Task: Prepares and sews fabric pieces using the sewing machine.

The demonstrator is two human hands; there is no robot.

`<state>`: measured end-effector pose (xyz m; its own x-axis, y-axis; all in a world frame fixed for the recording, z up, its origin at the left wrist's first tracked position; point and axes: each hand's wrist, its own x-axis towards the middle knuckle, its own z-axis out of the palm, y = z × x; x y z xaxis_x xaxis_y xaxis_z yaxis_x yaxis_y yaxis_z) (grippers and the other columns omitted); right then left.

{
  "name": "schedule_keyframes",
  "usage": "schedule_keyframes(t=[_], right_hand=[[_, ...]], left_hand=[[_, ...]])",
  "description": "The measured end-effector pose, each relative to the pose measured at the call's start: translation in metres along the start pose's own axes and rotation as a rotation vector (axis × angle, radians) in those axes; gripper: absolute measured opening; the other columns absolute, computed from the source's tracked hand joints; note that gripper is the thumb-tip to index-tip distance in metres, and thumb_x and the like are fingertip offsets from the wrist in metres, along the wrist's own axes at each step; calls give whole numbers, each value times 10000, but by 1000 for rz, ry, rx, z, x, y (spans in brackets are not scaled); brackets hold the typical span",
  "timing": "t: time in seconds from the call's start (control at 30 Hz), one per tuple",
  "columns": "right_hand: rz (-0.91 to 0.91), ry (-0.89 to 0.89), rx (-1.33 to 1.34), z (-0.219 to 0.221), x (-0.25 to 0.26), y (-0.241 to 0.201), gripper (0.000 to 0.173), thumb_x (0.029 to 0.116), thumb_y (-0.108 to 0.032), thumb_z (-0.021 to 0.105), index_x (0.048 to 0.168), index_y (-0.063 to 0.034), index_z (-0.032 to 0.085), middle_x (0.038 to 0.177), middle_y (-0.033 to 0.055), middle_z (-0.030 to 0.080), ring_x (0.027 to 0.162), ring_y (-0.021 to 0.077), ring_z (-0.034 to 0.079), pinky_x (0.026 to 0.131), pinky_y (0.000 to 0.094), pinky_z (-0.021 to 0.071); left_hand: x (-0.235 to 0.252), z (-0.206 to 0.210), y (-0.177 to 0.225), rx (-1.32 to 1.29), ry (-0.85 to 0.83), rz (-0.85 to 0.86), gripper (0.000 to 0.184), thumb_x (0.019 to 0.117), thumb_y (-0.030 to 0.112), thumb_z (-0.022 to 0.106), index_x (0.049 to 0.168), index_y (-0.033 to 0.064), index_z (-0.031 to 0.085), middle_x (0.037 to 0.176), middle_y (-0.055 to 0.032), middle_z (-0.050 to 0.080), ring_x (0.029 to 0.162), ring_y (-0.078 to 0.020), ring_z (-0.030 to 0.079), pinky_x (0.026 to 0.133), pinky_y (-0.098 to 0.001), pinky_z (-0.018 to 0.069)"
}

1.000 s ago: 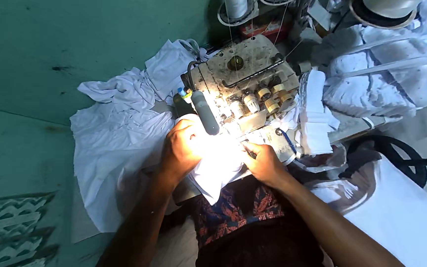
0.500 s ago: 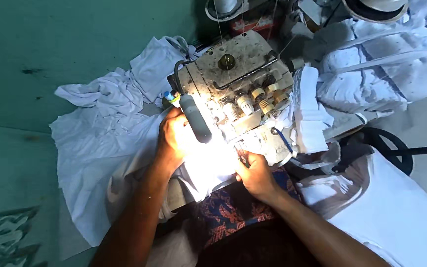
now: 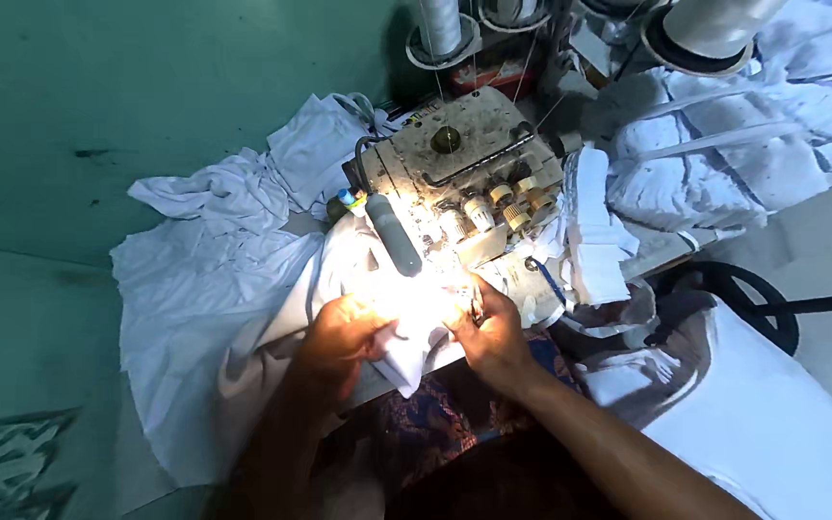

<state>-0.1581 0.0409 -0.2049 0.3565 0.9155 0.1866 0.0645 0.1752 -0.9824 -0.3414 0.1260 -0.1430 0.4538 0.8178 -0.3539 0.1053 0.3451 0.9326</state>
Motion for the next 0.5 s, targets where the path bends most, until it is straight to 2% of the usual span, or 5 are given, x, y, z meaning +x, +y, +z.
schedule_keyframes(t=[0.07, 0.17, 0.33, 0.4, 0.5], right_hand=[[201, -211, 172, -5, -3, -14, 344, 1070, -357, 514, 1073, -41, 649, 678, -34, 606, 535, 39, 565, 509, 218, 500], [245, -320, 264, -12, -13, -22, 395, 1079, -418, 492, 966, -68, 637, 654, -36, 583, 527, 39, 535, 494, 205, 461], [-219, -247, 189, -31, -37, -64, 244, 999, -209, 683, 1083, 18, 714, 1161, 105, 656, 827, 47, 622, 683, 191, 555], [-316, -267, 173, -39, -48, -75, 204, 974, -151, 711, 1079, 23, 716, 1166, 122, 657, 851, 50, 622, 708, 184, 551], [-303, -193, 75, -47, -68, -64, 137, 947, -91, 741, 1039, 6, 715, 932, 40, 712, 758, 32, 641, 661, 175, 557]], left_hand=[[-14, 11, -4, -88, 5, 41, 124, 911, 56, 638, 793, 93, 624, 668, -9, 665, 568, -73, 623, 578, -232, 554], [-33, 26, -16, 64, 45, 298, 89, 900, 164, 758, 841, 116, 711, 759, 19, 707, 686, -65, 664, 677, -238, 575], [-70, 48, -25, 440, 129, 928, 121, 954, 223, 729, 1028, 127, 734, 1176, -18, 699, 1198, -143, 622, 1020, -317, 539], [-83, 56, -25, 426, 101, 1035, 83, 974, 168, 700, 1009, 93, 706, 1105, -12, 725, 1117, -115, 672, 966, -283, 580], [-88, 65, -46, 346, 92, 968, 75, 996, 127, 665, 1006, 57, 687, 948, -2, 724, 878, -53, 697, 777, -214, 604]])
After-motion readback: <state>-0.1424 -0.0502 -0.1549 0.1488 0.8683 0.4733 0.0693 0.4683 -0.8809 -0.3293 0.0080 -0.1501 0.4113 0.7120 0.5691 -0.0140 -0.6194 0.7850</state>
